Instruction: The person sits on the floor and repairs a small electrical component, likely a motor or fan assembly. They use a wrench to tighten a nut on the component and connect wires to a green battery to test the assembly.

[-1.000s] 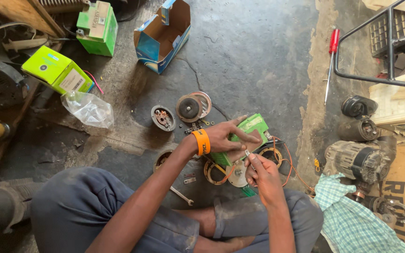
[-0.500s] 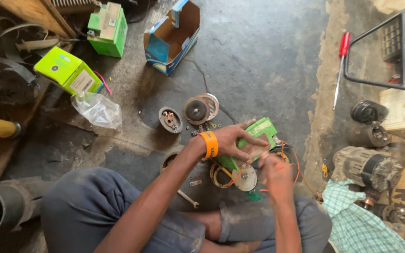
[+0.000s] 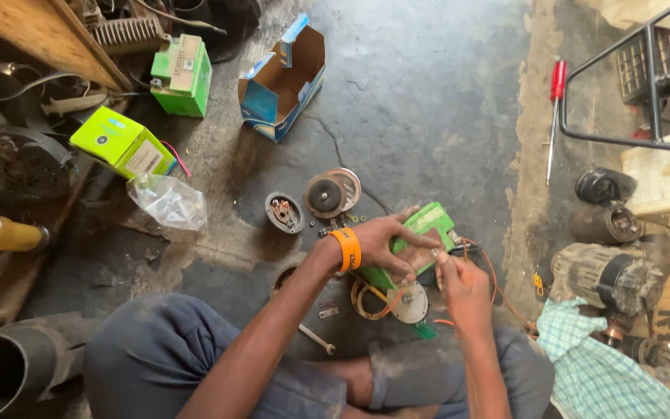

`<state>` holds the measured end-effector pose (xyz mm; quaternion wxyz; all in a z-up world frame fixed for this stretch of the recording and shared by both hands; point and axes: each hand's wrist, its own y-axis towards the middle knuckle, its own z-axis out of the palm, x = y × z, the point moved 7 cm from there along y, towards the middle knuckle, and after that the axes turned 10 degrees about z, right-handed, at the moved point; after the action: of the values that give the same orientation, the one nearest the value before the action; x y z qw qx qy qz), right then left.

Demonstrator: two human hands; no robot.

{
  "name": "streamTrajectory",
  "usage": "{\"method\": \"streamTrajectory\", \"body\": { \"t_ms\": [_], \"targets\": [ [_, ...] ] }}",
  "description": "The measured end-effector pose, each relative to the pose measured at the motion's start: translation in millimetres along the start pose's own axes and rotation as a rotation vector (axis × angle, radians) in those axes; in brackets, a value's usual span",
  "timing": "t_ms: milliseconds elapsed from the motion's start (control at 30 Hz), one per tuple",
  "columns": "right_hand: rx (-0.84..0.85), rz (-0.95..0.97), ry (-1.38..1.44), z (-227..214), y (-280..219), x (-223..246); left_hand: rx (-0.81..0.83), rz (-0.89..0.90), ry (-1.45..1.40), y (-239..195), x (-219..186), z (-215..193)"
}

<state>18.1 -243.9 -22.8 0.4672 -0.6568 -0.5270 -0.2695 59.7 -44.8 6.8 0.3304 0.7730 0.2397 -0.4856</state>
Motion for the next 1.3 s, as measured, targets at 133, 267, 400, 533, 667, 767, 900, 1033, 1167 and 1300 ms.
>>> {"method": "streamTrajectory", "body": {
  "t_ms": [133,267,400,533,667,767,900,1033,1167,1300],
  "targets": [
    [0.084,-0.039,-0.018,1.9,10.1,6.0,0.019,0.006,-0.025,0.7,-5.7,-4.7],
    [0.066,0.130,0.118,1.5,-4.0,3.0,0.002,-0.054,0.016,-3.2,-2.7,1.3],
    [0.203,0.204,0.131,16.6,-12.6,27.9,0.000,-0.024,0.013,1.4,-5.8,-4.7],
    [0.184,0.207,0.111,18.4,-24.3,31.2,-0.012,-0.006,0.008,-3.4,-6.5,-0.9],
    [0.000,0.155,-0.112,3.0,-17.2,18.6,0.038,0.012,0.009,-1.6,-5.7,2.0],
    [0.163,0.085,0.114,15.7,-16.6,15.6,0.026,-0.022,0.015,-2.6,-7.7,-2.0],
    [0.148,-0.074,0.039,13.7,-20.5,25.6,0.030,-0.006,-0.020,-1.6,-15.2,-0.3],
    [0.128,-0.037,-0.020,14.7,-16.5,33.5,0.041,-0.050,-0.007,-2.6,-15.5,-4.8],
    [0.052,-0.017,0.037,8.8,-19.6,26.8,0.025,-0.039,-0.002,-4.0,-10.4,-0.6],
    [0.177,0.063,0.028,14.6,-19.9,18.1,0.019,-0.019,0.005,-0.7,-6.0,-0.8]
  ]
}}
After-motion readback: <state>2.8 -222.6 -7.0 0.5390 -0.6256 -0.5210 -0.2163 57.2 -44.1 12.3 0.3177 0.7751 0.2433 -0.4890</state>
